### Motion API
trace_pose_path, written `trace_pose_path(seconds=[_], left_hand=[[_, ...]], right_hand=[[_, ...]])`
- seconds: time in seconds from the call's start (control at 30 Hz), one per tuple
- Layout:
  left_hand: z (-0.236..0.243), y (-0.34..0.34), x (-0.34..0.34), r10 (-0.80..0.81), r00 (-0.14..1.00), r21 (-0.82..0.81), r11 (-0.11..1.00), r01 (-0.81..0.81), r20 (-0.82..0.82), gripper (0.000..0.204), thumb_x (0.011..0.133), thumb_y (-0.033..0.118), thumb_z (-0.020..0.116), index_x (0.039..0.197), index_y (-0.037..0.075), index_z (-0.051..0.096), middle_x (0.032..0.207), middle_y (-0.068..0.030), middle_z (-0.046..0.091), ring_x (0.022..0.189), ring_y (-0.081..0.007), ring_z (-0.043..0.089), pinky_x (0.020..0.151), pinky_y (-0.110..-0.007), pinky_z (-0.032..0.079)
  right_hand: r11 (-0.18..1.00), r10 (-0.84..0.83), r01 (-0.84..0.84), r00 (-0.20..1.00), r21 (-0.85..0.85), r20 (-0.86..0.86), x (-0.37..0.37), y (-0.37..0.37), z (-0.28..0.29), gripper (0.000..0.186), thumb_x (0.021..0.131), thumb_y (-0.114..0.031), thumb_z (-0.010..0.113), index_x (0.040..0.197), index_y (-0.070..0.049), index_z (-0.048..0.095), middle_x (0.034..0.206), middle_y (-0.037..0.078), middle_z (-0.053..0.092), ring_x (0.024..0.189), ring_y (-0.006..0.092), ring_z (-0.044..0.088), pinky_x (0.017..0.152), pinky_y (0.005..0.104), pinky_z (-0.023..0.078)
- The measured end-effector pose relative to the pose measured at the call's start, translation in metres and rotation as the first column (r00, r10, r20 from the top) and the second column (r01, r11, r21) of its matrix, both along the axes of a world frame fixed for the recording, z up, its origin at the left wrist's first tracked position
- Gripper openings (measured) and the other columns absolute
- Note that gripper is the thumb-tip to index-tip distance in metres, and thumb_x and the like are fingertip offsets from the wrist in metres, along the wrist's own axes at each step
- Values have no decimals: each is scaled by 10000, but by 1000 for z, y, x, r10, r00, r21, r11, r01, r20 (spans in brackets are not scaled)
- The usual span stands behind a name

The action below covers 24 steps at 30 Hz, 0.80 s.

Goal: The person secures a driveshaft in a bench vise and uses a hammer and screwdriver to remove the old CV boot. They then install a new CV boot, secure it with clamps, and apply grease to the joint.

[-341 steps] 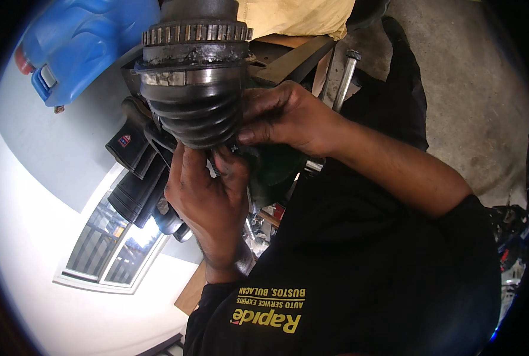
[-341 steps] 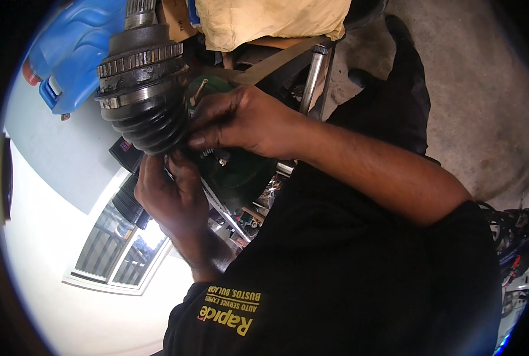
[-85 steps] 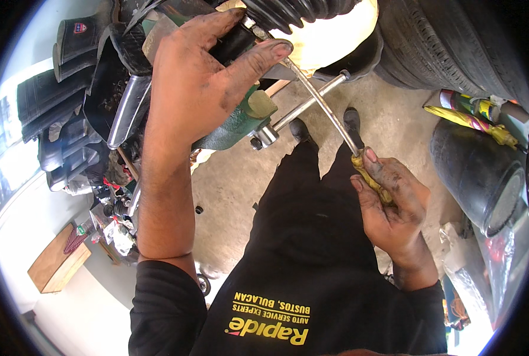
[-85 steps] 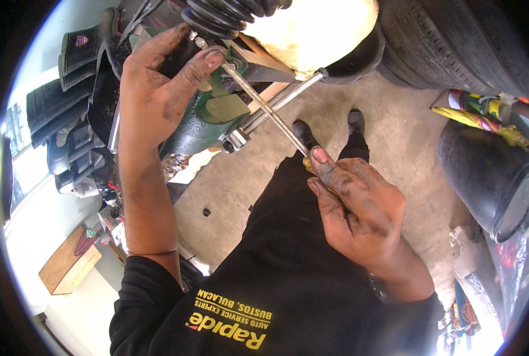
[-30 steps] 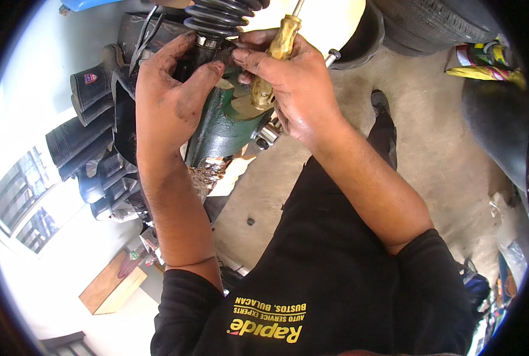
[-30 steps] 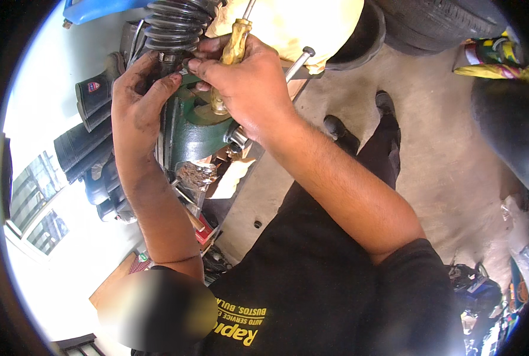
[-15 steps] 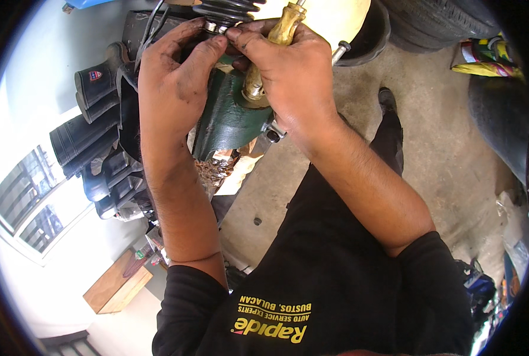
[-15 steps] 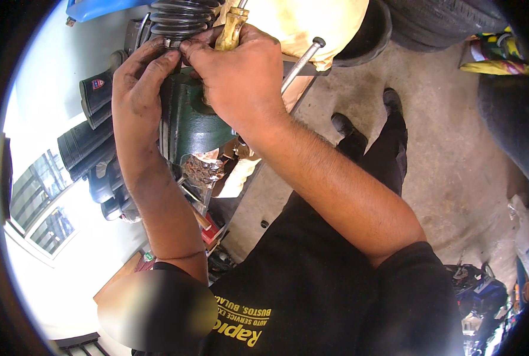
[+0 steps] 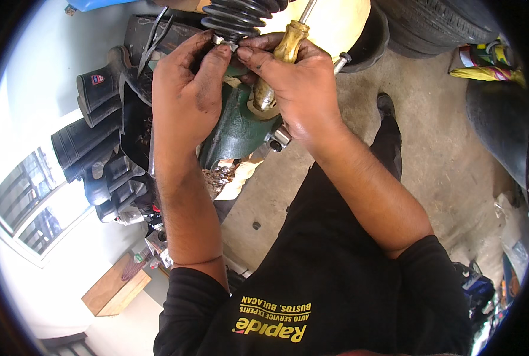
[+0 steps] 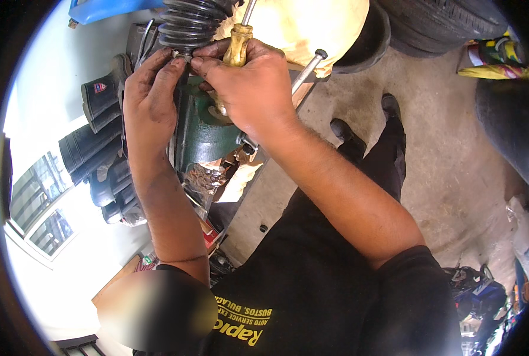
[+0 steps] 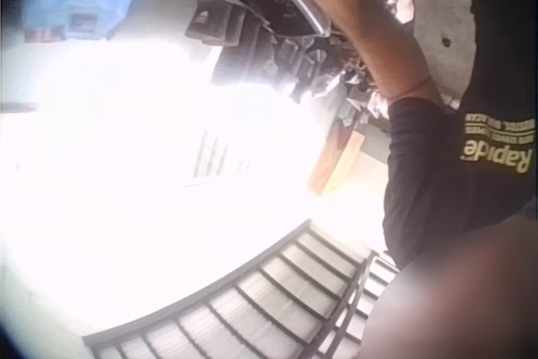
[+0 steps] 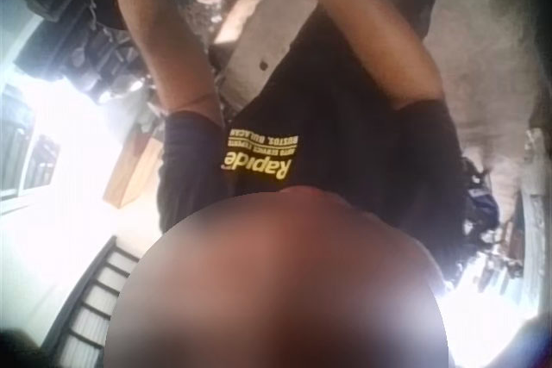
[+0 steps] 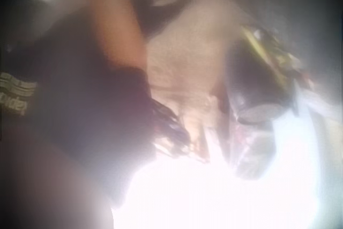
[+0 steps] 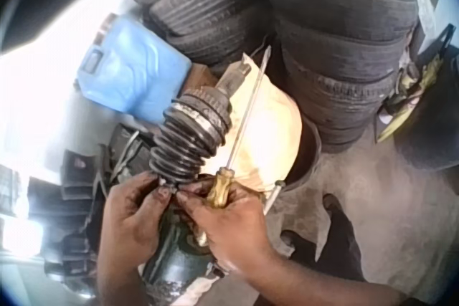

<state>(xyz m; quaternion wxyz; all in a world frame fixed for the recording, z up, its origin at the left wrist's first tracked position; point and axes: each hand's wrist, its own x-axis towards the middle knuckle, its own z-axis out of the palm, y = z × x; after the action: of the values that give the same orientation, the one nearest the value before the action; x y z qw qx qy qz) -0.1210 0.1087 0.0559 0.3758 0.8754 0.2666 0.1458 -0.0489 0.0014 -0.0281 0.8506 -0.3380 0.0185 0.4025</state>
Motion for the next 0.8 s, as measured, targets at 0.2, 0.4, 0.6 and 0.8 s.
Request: trace_pose_path(seconds=[0.2,0.4,0.6,0.8], left_hand=[[4,-2,1,25,998,-36,999,-27,-51,166,984,49,645,1059,-89,699,893,-138,740,756,-156,638,743,-288,521],[-4,0,5,-99,994,341,934,111,-52,161,958,21,619,1046,-91,695,894,-191,732,709,-257,632,703,-316,508],[-1,-3,7,3,994,217,976,21,-110,192,957,23,594,1069,-93,698,925,-210,730,735,-264,633,711,-323,501],[-1,-9,9,128,991,12,992,-127,-35,219,946,26,605,1114,-83,694,857,-157,695,733,-195,607,717,-310,490]], right_hand=[[989,72,-55,989,136,-126,6,2,-9,139,913,49,769,1040,55,712,1007,118,769,913,151,723,817,299,604],[978,118,-106,991,182,-59,12,8,-21,133,897,79,782,1019,60,732,1014,132,770,923,162,727,844,301,606],[952,149,-98,976,290,-158,12,14,-26,184,873,103,799,1039,51,741,1017,118,780,915,158,733,860,315,618],[947,186,-131,968,294,-168,15,16,-25,226,883,87,792,1094,32,733,1050,115,785,952,180,749,888,331,619]])
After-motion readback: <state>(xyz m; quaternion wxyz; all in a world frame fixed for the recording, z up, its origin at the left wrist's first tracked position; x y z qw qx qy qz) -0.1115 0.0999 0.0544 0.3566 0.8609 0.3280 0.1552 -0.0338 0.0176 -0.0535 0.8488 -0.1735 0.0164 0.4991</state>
